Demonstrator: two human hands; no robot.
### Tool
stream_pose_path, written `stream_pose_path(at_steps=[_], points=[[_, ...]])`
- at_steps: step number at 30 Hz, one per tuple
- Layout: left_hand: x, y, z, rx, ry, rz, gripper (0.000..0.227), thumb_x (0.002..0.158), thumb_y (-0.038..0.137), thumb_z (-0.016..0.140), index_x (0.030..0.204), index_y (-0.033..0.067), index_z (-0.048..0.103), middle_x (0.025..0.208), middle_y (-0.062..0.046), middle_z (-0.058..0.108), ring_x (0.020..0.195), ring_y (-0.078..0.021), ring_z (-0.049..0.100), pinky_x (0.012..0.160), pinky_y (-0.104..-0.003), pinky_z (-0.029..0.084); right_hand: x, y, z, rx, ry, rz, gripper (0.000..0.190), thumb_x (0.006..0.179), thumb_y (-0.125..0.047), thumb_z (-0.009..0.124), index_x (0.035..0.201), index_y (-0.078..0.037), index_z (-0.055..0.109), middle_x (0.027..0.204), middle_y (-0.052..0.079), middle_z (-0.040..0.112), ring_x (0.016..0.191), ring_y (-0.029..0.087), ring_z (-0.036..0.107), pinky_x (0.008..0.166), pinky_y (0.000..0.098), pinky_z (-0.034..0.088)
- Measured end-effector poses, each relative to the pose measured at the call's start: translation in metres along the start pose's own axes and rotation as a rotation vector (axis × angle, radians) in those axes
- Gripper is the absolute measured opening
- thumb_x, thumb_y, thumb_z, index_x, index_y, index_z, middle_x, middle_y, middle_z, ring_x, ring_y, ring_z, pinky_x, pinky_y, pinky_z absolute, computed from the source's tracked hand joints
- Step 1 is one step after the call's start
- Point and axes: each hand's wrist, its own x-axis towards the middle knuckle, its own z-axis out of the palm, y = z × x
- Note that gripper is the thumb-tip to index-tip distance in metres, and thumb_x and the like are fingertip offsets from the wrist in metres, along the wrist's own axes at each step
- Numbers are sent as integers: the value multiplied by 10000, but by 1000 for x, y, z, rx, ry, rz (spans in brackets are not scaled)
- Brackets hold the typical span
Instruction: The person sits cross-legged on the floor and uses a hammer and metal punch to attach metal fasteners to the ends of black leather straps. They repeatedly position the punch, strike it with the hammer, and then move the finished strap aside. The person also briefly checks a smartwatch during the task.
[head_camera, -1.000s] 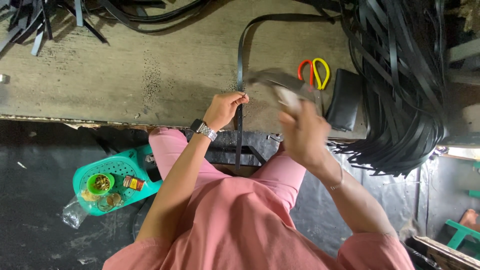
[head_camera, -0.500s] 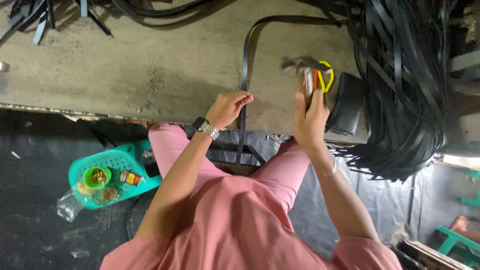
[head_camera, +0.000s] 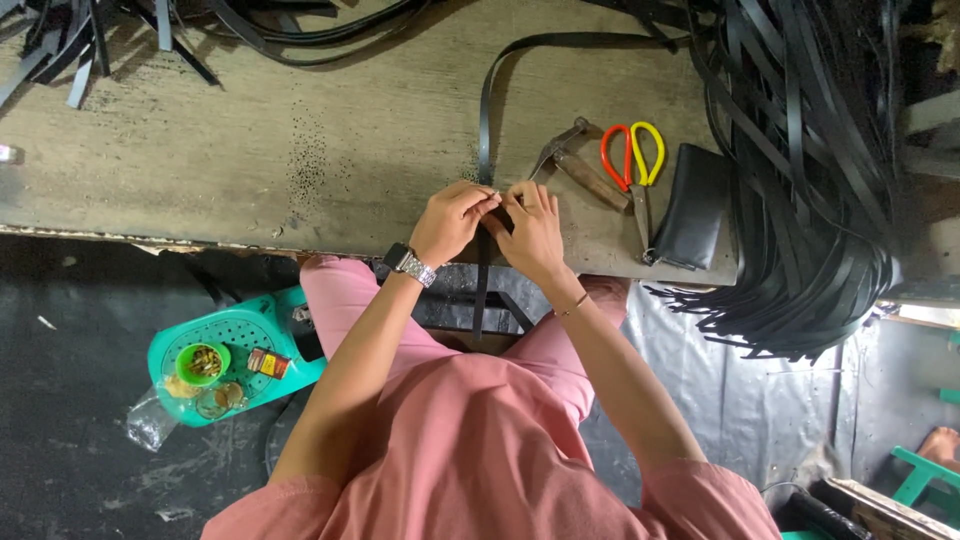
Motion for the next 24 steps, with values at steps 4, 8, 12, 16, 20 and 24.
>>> stream_pose_path(at_steps=[4,8,12,16,20,24], points=[[8,10,-9,-52,19,-201,181,969,215,765,824,109,747,785,-47,764,793,-280,757,696,-337,604,-3,-5,1,-80,-44,40,327,904,-395,768,897,-97,634,975,37,438,906,291,476,730,404,373],[23,13,-20,-384,267,-510,139,1000,177,648,895,125,724,753,-47,746,725,-181,751,666,-279,632,2,-14,-9,-55,-28,50,251,915,-379,751,1033,-175,667,969,-11,386,873,227,427,716,374,334],[20,14,-21,-537,294,-520,137,1011,69,653,949,-37,714,801,-176,741,738,-239,760,701,-354,655,-1,-16,-10,-17,-29,59,270,936,-397,733,1091,-182,679,981,-15,379,876,217,407,738,365,318],[20,21,-22,-308,203,-410,105,991,84,692,960,17,767,796,-140,772,733,-193,774,678,-309,632,-9,-20,-14,-45,-55,89,470,898,-451,739,1282,-197,646,1035,9,376,933,250,411,773,373,321],[19,26,-22,-321,143,-394,109,1005,95,693,984,12,761,817,-136,778,745,-160,761,705,-282,620,-13,-21,-17,-18,-80,121,485,912,-499,715,1297,-205,678,1072,7,392,999,255,417,827,379,328],[19,28,-21,-279,120,-325,95,992,61,700,946,20,772,791,-107,777,726,-152,758,689,-281,618,-16,-16,-12,2,-102,149,507,899,-540,721,1316,-253,682,1091,-1,395,1033,245,400,852,374,322]])
